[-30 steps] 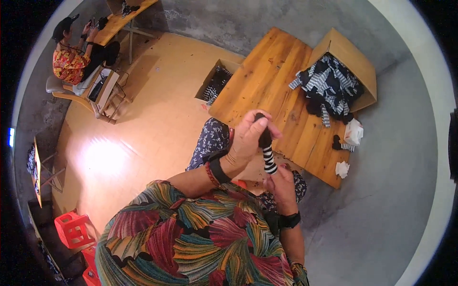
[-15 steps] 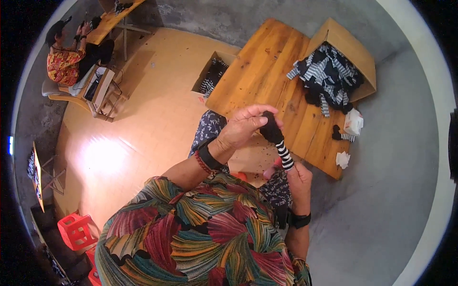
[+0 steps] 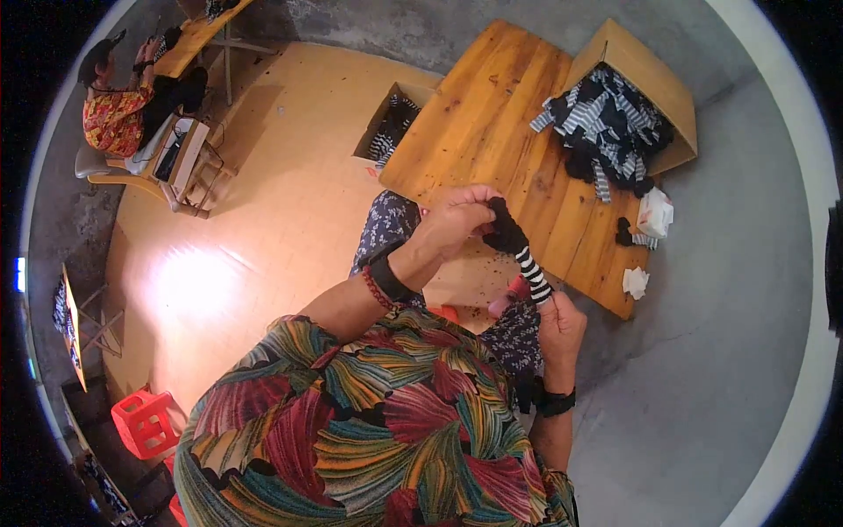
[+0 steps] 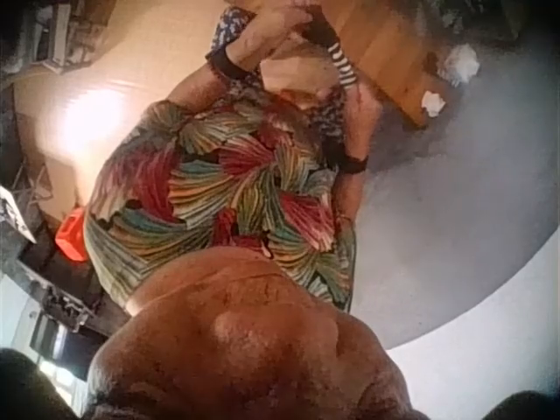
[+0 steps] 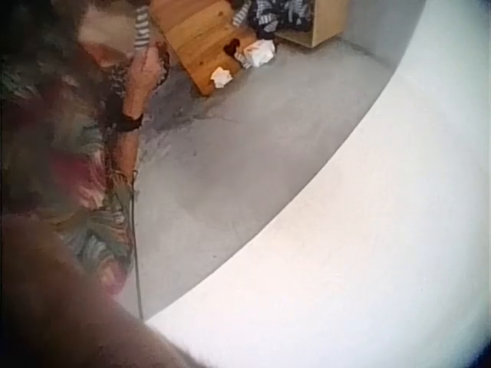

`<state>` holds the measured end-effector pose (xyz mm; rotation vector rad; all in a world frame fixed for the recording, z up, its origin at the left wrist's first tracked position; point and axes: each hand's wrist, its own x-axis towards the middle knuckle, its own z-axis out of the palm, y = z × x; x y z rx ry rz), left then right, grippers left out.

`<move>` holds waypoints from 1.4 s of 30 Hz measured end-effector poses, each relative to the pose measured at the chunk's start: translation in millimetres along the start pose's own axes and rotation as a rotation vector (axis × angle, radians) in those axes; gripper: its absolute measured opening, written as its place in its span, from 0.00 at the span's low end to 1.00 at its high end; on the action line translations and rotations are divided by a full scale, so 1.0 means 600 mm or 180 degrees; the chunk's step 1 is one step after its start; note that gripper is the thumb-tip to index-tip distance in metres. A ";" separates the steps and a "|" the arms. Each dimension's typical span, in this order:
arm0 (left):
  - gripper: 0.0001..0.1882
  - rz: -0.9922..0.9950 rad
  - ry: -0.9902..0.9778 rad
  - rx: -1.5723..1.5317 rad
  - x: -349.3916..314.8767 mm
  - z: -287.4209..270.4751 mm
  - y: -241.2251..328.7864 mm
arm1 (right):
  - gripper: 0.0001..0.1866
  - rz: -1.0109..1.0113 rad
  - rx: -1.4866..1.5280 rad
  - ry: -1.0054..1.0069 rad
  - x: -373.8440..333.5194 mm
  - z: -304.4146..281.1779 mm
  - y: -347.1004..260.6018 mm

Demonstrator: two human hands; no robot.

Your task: Turning small striped fabric tubes right-side out using a wooden stick in a textile workshop.

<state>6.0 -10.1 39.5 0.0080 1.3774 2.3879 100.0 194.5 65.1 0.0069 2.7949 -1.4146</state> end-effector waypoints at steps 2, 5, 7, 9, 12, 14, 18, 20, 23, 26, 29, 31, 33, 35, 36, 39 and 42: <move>0.07 0.0167 0.0186 -0.0705 0.004 0.008 -0.013 | 0.12 0.0006 -0.0208 0.0014 -0.001 0.005 0.008; 0.06 0.0331 0.0188 -0.0810 0.006 0.007 -0.027 | 0.12 0.0038 0.0696 -0.0035 -0.008 0.023 0.024; 0.06 0.0416 0.0189 -0.0850 0.006 0.009 -0.029 | 0.12 0.1280 0.1635 -0.0696 -0.015 0.030 0.037; 0.06 0.0493 0.0185 -0.0889 0.005 0.010 -0.034 | 0.13 0.1415 0.1891 -0.0798 -0.020 0.037 0.038; 0.06 0.0536 0.0288 -0.0994 0.008 0.013 -0.044 | 0.13 0.1029 0.1828 -0.0697 -0.023 0.052 0.084; 0.06 0.0596 0.0277 -0.1130 0.010 0.015 -0.050 | 0.14 0.0532 0.1502 -0.0505 -0.022 0.057 0.096; 0.06 0.0465 0.0399 -0.1063 0.007 0.019 -0.052 | 0.14 0.0441 0.1329 -0.0376 -0.027 0.053 0.086; 0.06 0.0531 0.0649 -0.1187 0.008 0.020 -0.055 | 0.14 0.0485 0.1401 -0.0423 -0.029 0.050 0.077; 0.06 0.0483 0.0503 -0.1278 0.011 0.013 -0.053 | 0.14 0.0731 0.1620 -0.0550 -0.035 0.048 0.075; 0.07 0.0366 0.0441 -0.1317 0.006 0.018 -0.055 | 0.14 0.1034 0.1806 -0.0528 -0.036 0.050 0.072; 0.08 0.0393 0.0464 -0.1059 0.002 0.018 -0.046 | 0.14 0.1164 0.1744 -0.0596 -0.033 0.042 0.060; 0.08 0.0371 0.0304 -0.0839 0.002 0.007 -0.036 | 0.14 0.1066 0.1611 -0.0702 -0.031 0.030 0.051; 0.09 0.0350 0.0146 -0.0622 -0.001 0.007 -0.028 | 0.13 0.1003 0.1491 -0.0654 -0.028 0.025 0.045; 0.10 0.0515 0.0066 -0.0434 -0.007 0.015 -0.022 | 0.13 0.0933 0.1372 -0.0603 -0.025 0.024 0.039; 0.10 0.0516 0.0068 -0.0435 -0.009 0.019 -0.022 | 0.13 0.0902 0.1363 -0.0571 -0.025 0.025 0.035; 0.10 0.0630 0.0203 -0.0281 -0.011 0.024 -0.022 | 0.13 0.0864 0.1352 -0.0556 -0.025 0.028 0.037; 0.10 0.0705 0.0323 0.0217 -0.013 0.022 -0.009 | 0.12 0.0768 0.1188 -0.0593 -0.023 0.021 0.039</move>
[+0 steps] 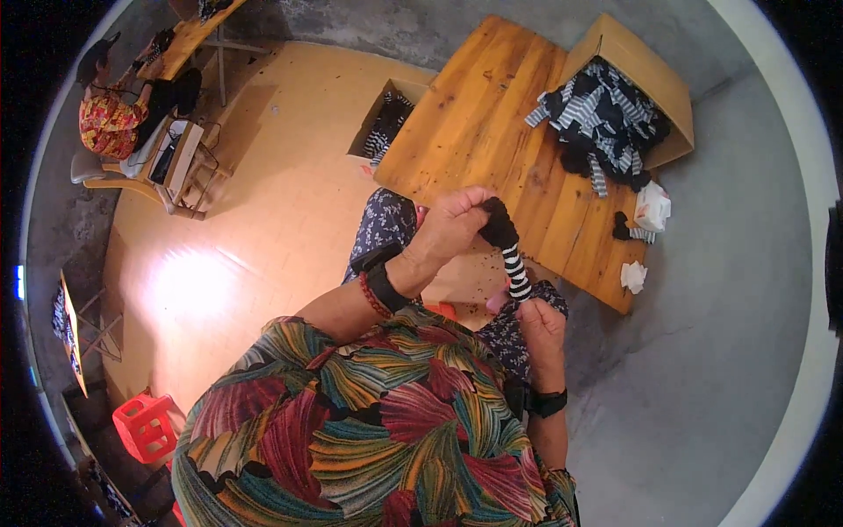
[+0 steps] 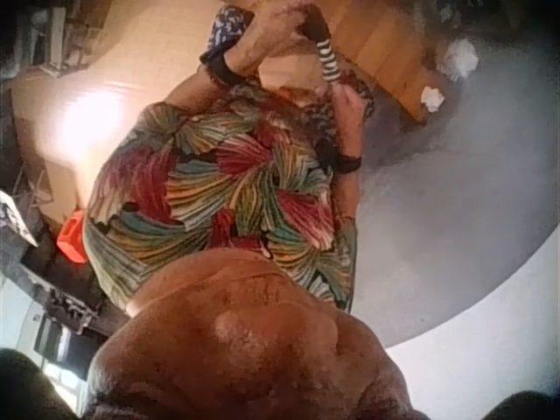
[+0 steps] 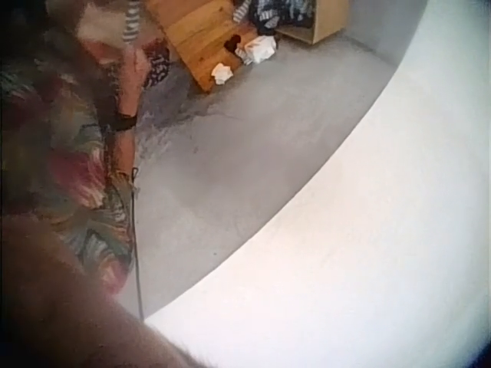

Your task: Turning small striped fabric tubes right-side out using a wooden stick in a textile workshop.

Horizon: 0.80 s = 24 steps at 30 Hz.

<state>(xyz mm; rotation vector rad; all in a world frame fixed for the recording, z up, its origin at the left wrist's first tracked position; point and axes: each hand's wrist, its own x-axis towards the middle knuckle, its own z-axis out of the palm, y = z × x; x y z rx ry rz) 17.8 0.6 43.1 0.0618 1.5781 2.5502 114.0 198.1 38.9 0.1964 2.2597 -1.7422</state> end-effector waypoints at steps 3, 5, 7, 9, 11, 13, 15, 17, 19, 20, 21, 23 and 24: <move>0.10 -0.0298 -0.0172 0.0377 0.000 0.001 0.033 | 0.12 -0.0121 -0.0272 0.0004 -0.002 -0.009 -0.013; 0.11 -0.0670 -0.0259 0.1134 0.001 0.000 0.057 | 0.13 -0.0184 -0.0369 0.0017 -0.002 -0.012 -0.026; 0.11 -0.0678 -0.0210 0.1193 0.004 -0.001 0.059 | 0.13 -0.0405 -0.0520 0.0127 -0.001 -0.013 -0.032; 0.11 -0.0683 -0.0158 0.1257 0.004 0.000 0.061 | 0.13 -0.0432 -0.0486 0.0100 0.002 -0.010 -0.028; 0.11 -0.0522 -0.0330 0.1031 0.001 0.005 0.068 | 0.14 -0.0464 -0.0456 0.0088 0.005 -0.005 -0.014; 0.11 -0.0509 -0.0299 0.0982 -0.001 0.013 0.072 | 0.15 -0.0570 -0.0114 -0.0013 0.014 0.006 0.007; 0.11 -0.0502 -0.0260 0.0926 0.002 0.011 0.066 | 0.15 0.0145 0.0538 -0.0276 0.017 0.019 0.010; 0.11 -0.0784 -0.0222 0.0656 0.004 0.005 0.066 | 0.15 0.0836 0.1192 -0.0539 0.016 0.039 0.008; 0.11 -0.0721 -0.0190 0.0609 0.000 0.009 0.068 | 0.14 0.1112 0.2764 -0.1511 0.016 0.055 0.014; 0.11 -0.0667 -0.0155 0.0556 -0.002 0.010 0.069 | 0.14 0.1100 0.2759 -0.1515 0.017 0.053 0.009; 0.11 -0.0659 -0.0128 0.0564 -0.001 0.005 0.068 | 0.14 0.1057 0.2603 -0.1394 0.018 0.050 -0.001; 0.09 -0.0571 -0.0294 -0.0055 0.006 -0.010 0.062 | 0.15 0.0937 0.2212 -0.1166 0.021 0.040 -0.008; 0.09 -0.0561 -0.0303 -0.0052 0.012 -0.014 0.062 | 0.15 0.0924 0.2211 -0.1164 0.020 0.033 -0.010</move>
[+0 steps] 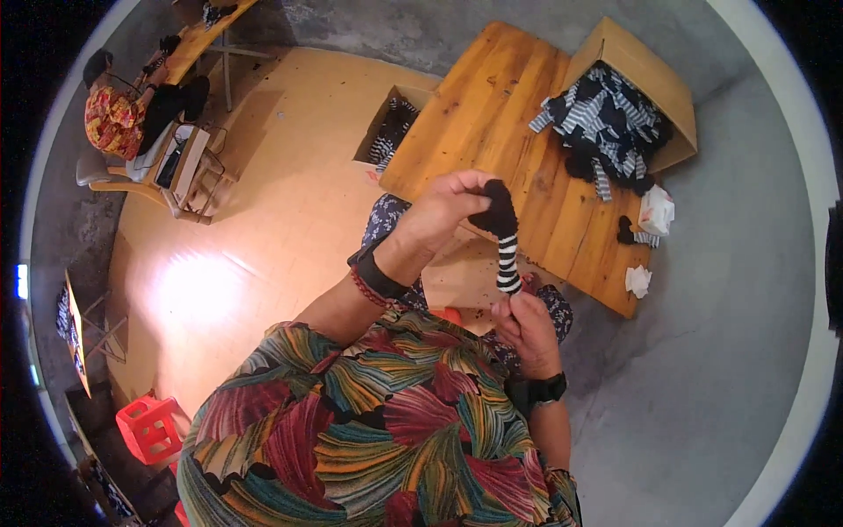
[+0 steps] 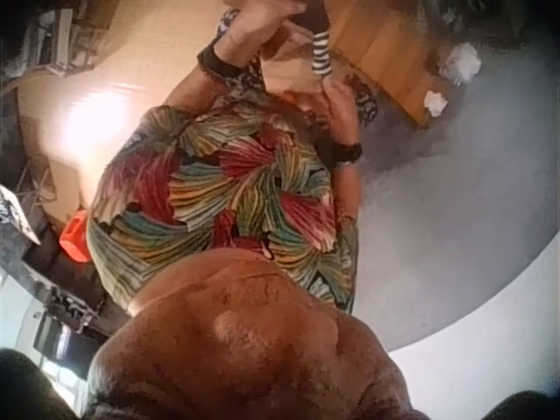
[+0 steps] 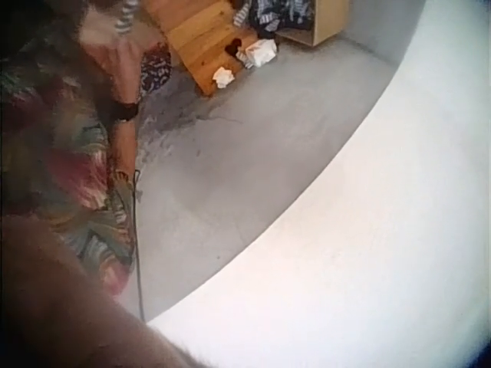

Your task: Turning small striped fabric tubes right-side out using a wooden stick in a textile workshop.

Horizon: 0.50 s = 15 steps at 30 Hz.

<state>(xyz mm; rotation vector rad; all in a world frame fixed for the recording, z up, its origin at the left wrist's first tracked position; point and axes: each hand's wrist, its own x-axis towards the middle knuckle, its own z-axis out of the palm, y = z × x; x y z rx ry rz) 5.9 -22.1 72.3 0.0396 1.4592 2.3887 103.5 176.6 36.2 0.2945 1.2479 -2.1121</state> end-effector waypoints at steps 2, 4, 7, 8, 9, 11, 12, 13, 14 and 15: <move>0.11 0.0367 -0.0144 -0.1062 0.007 -0.011 -0.007 | 0.14 -0.0174 -0.0229 0.0199 -0.004 -0.007 -0.003; 0.14 0.0358 -0.0252 -0.1247 0.003 -0.014 -0.014 | 0.15 -0.0172 -0.0564 0.0305 0.000 -0.009 -0.002; 0.14 0.0451 -0.0447 -0.0854 0.007 -0.002 -0.020 | 0.15 -0.0350 -0.1027 0.0517 0.003 -0.006 0.000; 0.14 0.0452 -0.0454 -0.0856 0.011 0.001 -0.024 | 0.15 -0.0536 -0.1154 0.0630 0.004 -0.005 0.001; 0.13 0.0476 -0.0389 -0.0756 0.012 0.004 -0.028 | 0.15 -0.0541 -0.1155 0.0636 0.008 -0.005 0.006; 0.13 0.0500 -0.0332 -0.0656 0.013 0.014 -0.038 | 0.15 -0.1030 -0.1502 0.0793 0.015 -0.007 0.018; 0.13 0.0552 -0.0355 -0.0840 0.006 0.020 -0.044 | 0.15 -0.1026 -0.1506 0.0778 0.017 -0.002 0.019; 0.13 0.0597 -0.0394 -0.1026 0.003 0.027 -0.052 | 0.15 -0.1133 -0.1485 0.0798 0.022 0.000 0.019; 0.13 0.0600 -0.0396 -0.1025 -0.003 0.034 -0.057 | 0.14 -0.1240 -0.1464 0.0817 0.025 0.001 0.019; 0.14 0.0548 -0.0197 -0.1265 -0.010 0.043 -0.062 | 0.14 -0.1244 -0.1465 0.0815 0.026 0.001 0.025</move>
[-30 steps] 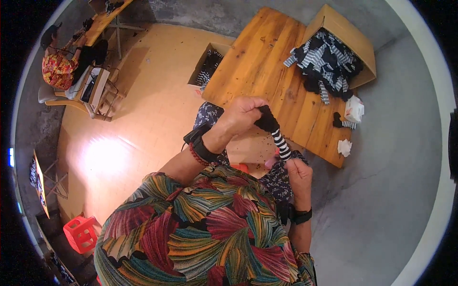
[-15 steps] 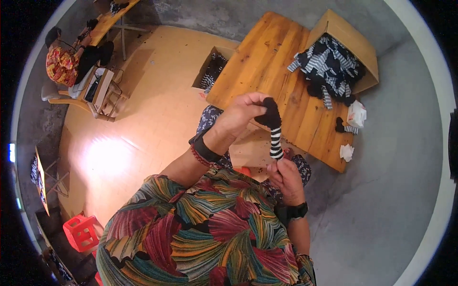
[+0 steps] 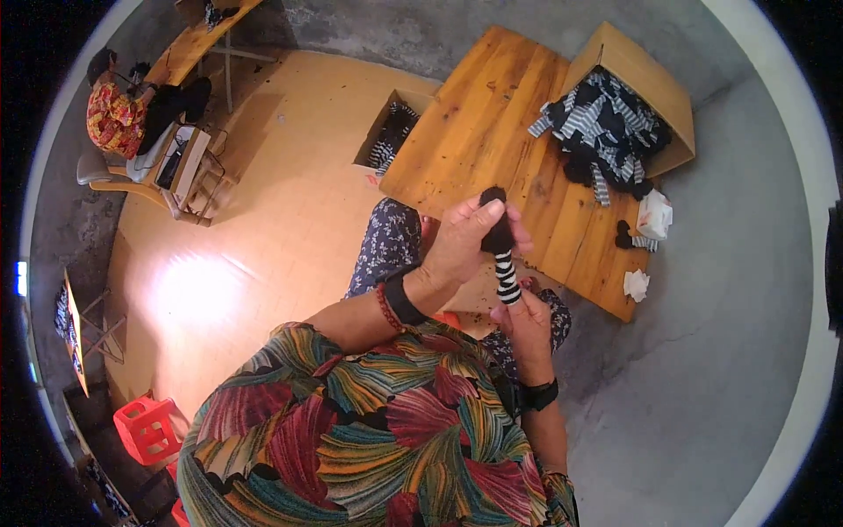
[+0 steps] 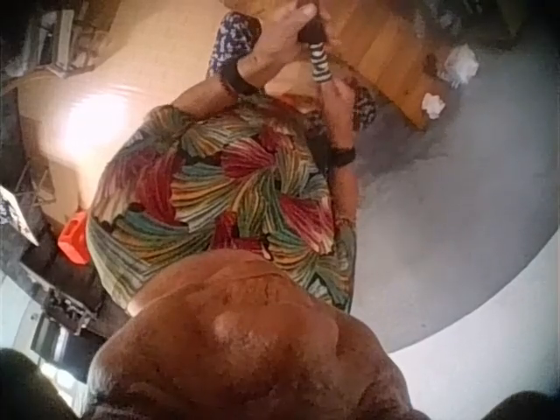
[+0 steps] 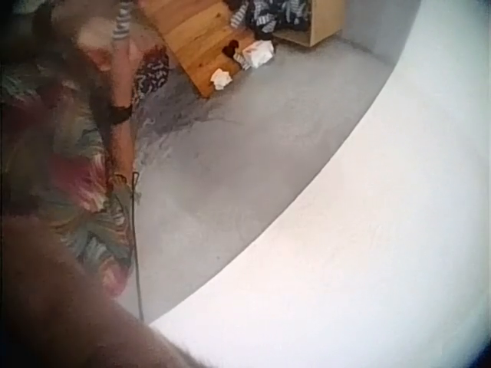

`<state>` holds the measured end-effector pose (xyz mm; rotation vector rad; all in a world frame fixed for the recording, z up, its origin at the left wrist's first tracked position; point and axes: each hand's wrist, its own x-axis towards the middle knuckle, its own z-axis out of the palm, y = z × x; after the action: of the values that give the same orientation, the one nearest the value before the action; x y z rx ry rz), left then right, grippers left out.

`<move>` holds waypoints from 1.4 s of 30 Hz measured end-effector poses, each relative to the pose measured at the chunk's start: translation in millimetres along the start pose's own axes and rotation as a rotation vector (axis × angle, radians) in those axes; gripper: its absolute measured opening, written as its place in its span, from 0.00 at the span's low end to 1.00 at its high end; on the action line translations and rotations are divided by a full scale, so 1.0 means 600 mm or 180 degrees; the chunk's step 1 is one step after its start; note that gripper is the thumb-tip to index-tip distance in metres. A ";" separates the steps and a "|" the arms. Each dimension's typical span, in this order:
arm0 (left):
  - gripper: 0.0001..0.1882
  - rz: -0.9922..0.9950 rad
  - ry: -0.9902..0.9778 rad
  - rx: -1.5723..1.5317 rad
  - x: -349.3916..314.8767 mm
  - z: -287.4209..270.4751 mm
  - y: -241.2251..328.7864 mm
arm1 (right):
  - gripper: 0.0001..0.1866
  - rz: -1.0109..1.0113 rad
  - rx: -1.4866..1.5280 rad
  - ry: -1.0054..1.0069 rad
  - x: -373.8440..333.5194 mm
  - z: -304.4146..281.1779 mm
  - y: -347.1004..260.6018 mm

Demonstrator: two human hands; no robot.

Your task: Turning small striped fabric tubes right-side out using a wooden stick in a textile workshop.

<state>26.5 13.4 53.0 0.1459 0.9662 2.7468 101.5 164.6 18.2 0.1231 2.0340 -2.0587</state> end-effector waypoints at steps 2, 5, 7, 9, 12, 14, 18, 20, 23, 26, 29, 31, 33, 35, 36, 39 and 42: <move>0.15 0.0000 0.0207 -0.0220 -0.001 0.007 0.002 | 0.14 0.0494 0.0722 -0.0247 -0.007 0.004 0.006; 0.17 -0.0115 0.0172 -0.0204 0.003 0.003 0.009 | 0.14 0.0802 0.0484 -0.0285 -0.013 -0.006 -0.016; 0.18 0.0225 0.0194 -0.0042 0.007 -0.008 0.010 | 0.15 0.0795 0.0430 -0.0262 -0.019 -0.008 -0.021; 0.17 0.0218 0.0219 -0.0085 0.003 -0.002 0.009 | 0.17 0.0790 0.0377 -0.0234 -0.020 -0.009 -0.020; 0.17 0.0126 0.0247 -0.0217 -0.006 0.011 0.010 | 0.17 0.0732 0.0513 -0.0227 -0.019 -0.005 -0.016; 0.16 0.0253 0.0249 0.0204 -0.006 0.016 0.013 | 0.17 0.0755 0.0508 -0.0229 -0.019 -0.004 -0.020; 0.17 0.0200 0.0079 0.1038 -0.001 0.003 0.022 | 0.17 0.0572 0.0070 -0.0100 -0.021 -0.018 -0.025; 0.16 0.0222 0.0029 0.0489 -0.008 0.011 0.021 | 0.15 0.0456 -0.0039 -0.0171 -0.022 -0.018 -0.031; 0.16 0.0137 0.0293 0.0055 -0.015 0.028 0.003 | 0.15 0.0501 0.0518 -0.0371 -0.015 -0.003 -0.016; 0.16 0.0373 0.0187 0.0189 -0.010 0.036 0.000 | 0.16 0.0796 0.1105 -0.0448 -0.022 0.010 -0.039; 0.17 0.0405 0.0140 0.0461 -0.010 0.049 0.011 | 0.16 0.0815 0.1557 -0.0840 -0.017 0.020 -0.031; 0.17 0.0351 0.0178 0.0618 -0.006 0.049 0.017 | 0.16 0.0899 0.1374 -0.0713 -0.007 0.027 -0.041; 0.16 0.0506 0.0373 0.0927 0.008 0.043 0.024 | 0.16 0.0988 0.1185 -0.0597 0.002 0.028 -0.053; 0.16 0.0498 0.0382 0.0907 0.016 0.024 0.028 | 0.15 0.0165 0.0131 -0.0092 0.010 0.028 -0.062; 0.16 0.0470 0.0228 0.0774 0.021 0.016 0.033 | 0.15 0.0321 0.0261 0.0019 0.012 0.021 -0.063; 0.17 0.0353 -0.0043 0.0924 0.025 0.003 0.052 | 0.16 0.0502 0.0221 -0.0075 0.010 -0.003 -0.071; 0.15 0.0450 -0.0107 0.0815 0.027 0.019 0.074 | 0.16 0.0424 -0.0006 -0.0108 0.010 -0.025 -0.054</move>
<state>4.9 -9.6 89.9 0.3132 1.3435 2.7224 86.6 178.6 47.7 0.2156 1.9521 -1.9651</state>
